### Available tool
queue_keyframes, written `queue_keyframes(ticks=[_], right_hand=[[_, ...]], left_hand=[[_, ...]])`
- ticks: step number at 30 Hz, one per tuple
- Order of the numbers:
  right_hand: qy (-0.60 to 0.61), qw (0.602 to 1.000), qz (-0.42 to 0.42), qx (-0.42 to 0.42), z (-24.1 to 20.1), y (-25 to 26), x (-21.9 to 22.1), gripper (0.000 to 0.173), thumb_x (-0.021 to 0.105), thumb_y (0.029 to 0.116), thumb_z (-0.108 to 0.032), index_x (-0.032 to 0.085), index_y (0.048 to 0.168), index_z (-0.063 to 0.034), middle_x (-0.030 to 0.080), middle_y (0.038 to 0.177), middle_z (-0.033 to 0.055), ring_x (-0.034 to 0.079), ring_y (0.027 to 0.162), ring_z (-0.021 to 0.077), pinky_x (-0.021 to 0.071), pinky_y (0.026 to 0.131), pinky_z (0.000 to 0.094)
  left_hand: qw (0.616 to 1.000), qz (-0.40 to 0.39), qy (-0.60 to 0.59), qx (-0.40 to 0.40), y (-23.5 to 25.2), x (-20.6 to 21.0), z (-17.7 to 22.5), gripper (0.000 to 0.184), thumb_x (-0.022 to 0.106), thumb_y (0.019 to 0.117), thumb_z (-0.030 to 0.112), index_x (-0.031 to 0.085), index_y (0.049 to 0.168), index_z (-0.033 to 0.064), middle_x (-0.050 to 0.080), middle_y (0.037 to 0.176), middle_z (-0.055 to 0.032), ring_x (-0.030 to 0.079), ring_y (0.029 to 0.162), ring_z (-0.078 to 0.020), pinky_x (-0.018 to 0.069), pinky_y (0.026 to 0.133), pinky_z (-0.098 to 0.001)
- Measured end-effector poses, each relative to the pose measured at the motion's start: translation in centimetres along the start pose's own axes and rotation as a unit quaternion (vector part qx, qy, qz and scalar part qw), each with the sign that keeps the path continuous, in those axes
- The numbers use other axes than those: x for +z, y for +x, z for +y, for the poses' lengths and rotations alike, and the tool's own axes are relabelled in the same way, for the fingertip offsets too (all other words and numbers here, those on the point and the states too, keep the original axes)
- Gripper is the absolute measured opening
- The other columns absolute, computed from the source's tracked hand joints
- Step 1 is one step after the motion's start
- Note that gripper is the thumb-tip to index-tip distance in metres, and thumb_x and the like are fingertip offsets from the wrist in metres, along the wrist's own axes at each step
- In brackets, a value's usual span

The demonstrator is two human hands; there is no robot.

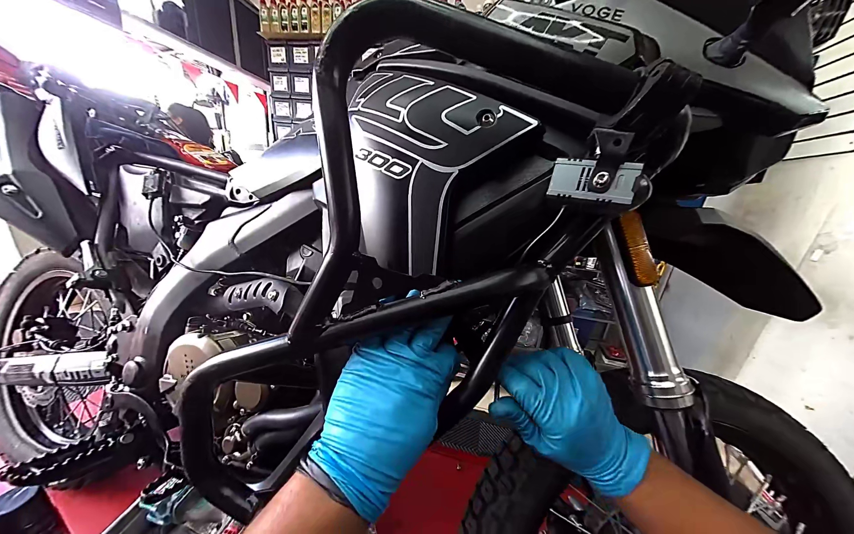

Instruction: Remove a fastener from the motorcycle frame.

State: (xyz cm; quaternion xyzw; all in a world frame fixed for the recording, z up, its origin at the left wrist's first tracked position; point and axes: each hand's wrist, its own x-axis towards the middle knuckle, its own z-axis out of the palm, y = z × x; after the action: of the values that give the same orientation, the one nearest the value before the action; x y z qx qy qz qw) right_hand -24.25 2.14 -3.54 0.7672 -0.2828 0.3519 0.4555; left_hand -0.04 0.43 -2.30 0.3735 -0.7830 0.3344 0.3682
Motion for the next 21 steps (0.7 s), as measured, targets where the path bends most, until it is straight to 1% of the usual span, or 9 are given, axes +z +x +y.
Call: queue_keyframes(ticks=[2,4,7,9,11,13,15,18,21], right_hand=[[0.08,0.993,0.02,0.081,-0.4,-0.1,0.9,0.043,0.043,0.1089,-0.044,0.071,0.097,-0.0145,0.067,0.079,0.0006,0.064,0.078,0.0153,0.0515,0.072,0.0338],[0.264,0.918,-0.017,0.296,-2.1,0.7,1.2,0.039,0.043,0.1095,-0.03,0.069,0.086,-0.0133,0.067,0.072,-0.0066,0.065,0.07,0.0032,0.0557,0.067,0.0221],[0.567,0.569,-0.094,0.588,-2.5,3.7,0.3,0.045,0.033,0.1135,-0.033,0.063,0.095,-0.0038,0.063,0.066,0.0055,0.058,0.055,0.0121,0.0479,0.053,0.0241],[0.614,0.482,-0.13,0.611,-1.7,3.7,0.2,0.047,0.031,0.1134,-0.037,0.061,0.098,-0.0044,0.061,0.067,0.0064,0.056,0.054,0.0134,0.047,0.05,0.025],[0.575,0.586,-0.161,0.547,-1.1,2.8,0.1,0.044,0.034,0.1128,-0.034,0.066,0.102,-0.0052,0.068,0.074,0.0058,0.063,0.062,0.0129,0.052,0.058,0.0259],[0.399,0.798,-0.155,0.424,-1.0,1.1,0.5,0.034,0.052,0.1055,-0.043,0.07,0.114,-0.0163,0.073,0.088,-0.0048,0.068,0.077,0.0064,0.0576,0.071,0.0277],[0.185,0.945,-0.104,0.251,-0.4,-0.5,1.2,0.057,0.054,0.0967,-0.066,0.07,0.122,-0.0177,0.073,0.101,-0.0029,0.069,0.094,0.0103,0.0593,0.083,0.0379],[0.029,0.995,-0.026,0.092,0.5,-0.9,1.7,0.047,0.05,0.1036,-0.055,0.072,0.118,-0.0165,0.073,0.095,0.0035,0.069,0.091,0.0194,0.0555,0.082,0.0405],[0.009,0.997,-0.013,0.071,0.3,-0.3,1.7,0.036,0.05,0.1063,-0.042,0.074,0.104,-0.0158,0.071,0.087,0.0018,0.069,0.087,0.0181,0.0556,0.079,0.0367]], left_hand=[[1.0,0.002,0.006,-0.001,0.0,0.1,0.0,0.023,0.057,0.0992,0.032,0.076,0.11,0.0237,0.063,0.14,-0.0003,0.058,0.13,-0.0283,0.0507,0.098,-0.0526],[1.0,0.004,0.001,-0.004,0.0,0.2,0.0,0.02,0.059,0.0986,0.032,0.076,0.108,0.024,0.064,0.138,0.001,0.06,0.126,-0.0272,0.0523,0.095,-0.051],[1.0,-0.001,0.002,-0.007,0.1,0.1,0.0,0.021,0.059,0.0987,0.034,0.076,0.108,0.0253,0.064,0.139,0.0025,0.059,0.127,-0.0259,0.0521,0.096,-0.0505],[1.0,-0.006,0.002,-0.006,0.0,0.0,0.0,0.02,0.059,0.099,0.034,0.076,0.106,0.0255,0.063,0.139,0.0028,0.059,0.127,-0.0257,0.0517,0.095,-0.0503],[1.0,-0.005,0.0,-0.008,0.1,0.1,0.0,0.019,0.06,0.0983,0.033,0.076,0.105,0.0257,0.064,0.138,0.0029,0.06,0.125,-0.0254,0.0525,0.093,-0.0499],[1.0,-0.002,-0.004,-0.009,0.1,0.2,0.1,0.02,0.06,0.0983,0.033,0.076,0.106,0.0253,0.064,0.139,0.0026,0.06,0.126,-0.0255,0.0519,0.095,-0.0507],[1.0,-0.003,-0.002,-0.007,0.1,0.2,0.1,0.02,0.059,0.0986,0.034,0.076,0.107,0.025,0.063,0.139,0.002,0.059,0.127,-0.0256,0.0511,0.096,-0.0509],[1.0,-0.007,0.004,-0.008,0.0,0.1,0.0,0.021,0.058,0.0992,0.034,0.076,0.108,0.0257,0.062,0.142,0.0018,0.055,0.134,-0.0265,0.0499,0.1,-0.0511],[1.0,-0.005,0.006,-0.006,0.0,0.1,0.0,0.022,0.058,0.0991,0.033,0.076,0.11,0.0256,0.062,0.142,0.0018,0.054,0.135,-0.0264,0.0487,0.102,-0.0513]])
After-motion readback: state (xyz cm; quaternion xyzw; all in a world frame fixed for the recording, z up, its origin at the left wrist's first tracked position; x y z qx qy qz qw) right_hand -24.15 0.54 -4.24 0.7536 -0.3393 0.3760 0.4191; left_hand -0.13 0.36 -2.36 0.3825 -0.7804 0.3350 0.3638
